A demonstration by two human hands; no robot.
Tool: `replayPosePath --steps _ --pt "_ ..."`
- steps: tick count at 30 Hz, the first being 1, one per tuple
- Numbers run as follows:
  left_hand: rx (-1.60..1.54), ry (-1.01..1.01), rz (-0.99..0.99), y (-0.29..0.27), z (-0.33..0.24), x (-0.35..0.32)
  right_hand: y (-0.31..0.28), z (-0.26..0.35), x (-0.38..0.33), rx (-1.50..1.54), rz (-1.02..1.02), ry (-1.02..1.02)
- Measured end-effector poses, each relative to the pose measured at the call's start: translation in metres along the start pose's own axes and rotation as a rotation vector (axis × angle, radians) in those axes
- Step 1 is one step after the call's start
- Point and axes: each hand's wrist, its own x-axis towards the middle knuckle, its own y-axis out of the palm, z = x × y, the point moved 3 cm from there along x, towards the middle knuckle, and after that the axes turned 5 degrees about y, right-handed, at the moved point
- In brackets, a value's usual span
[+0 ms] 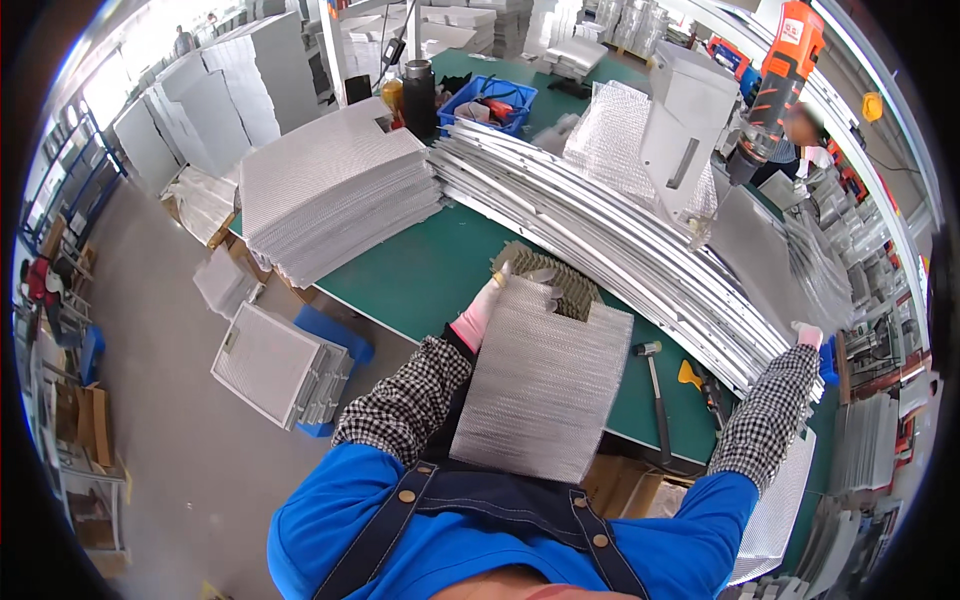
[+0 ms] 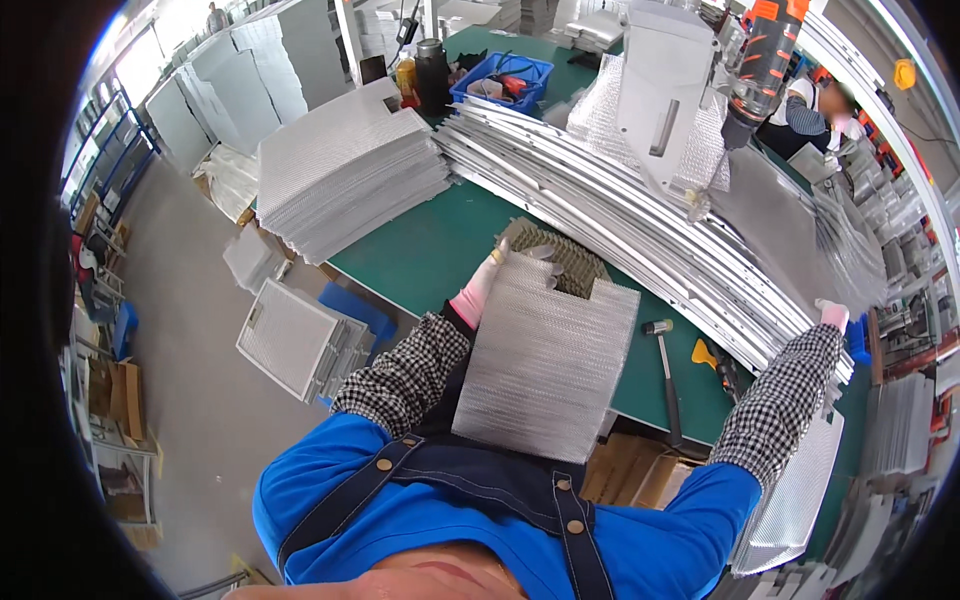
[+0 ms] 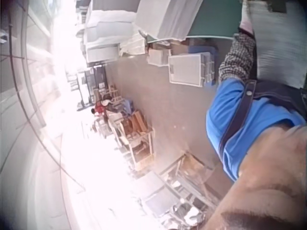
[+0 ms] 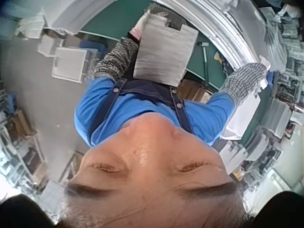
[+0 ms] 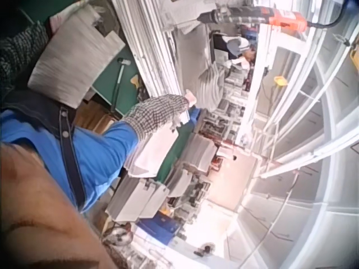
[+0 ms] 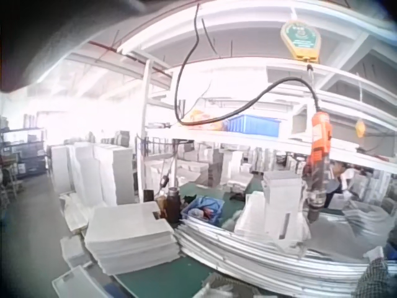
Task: The person assembles rectangular mesh filters by hand in a factory setting. They pick up a mesh sheet, insert it into a metal frame, and use a handheld tool to secure the edges. The person then stacks the completed units on a nearby pile.
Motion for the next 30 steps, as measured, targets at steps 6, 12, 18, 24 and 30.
replayPosePath --steps 6,12,18,24,30 --pt "-0.042 -0.056 -0.012 0.012 0.013 0.015 -0.057 -0.031 0.014 1.014 0.148 0.174" --pt "-0.036 -0.055 0.02 0.006 0.011 0.011 -0.094 -0.01 -0.07 0.981 -0.076 -0.578" --pt "-0.024 -0.026 -0.042 0.001 0.008 0.01 -0.069 0.036 -0.356 0.95 -0.223 -0.378" --pt "0.14 -0.001 -0.198 -0.031 0.004 0.015 0.043 0.032 -0.508 0.833 0.648 -0.328" --pt "-0.091 -0.04 -0.081 0.016 0.009 0.014 0.101 0.029 -0.519 0.848 0.878 -0.117"
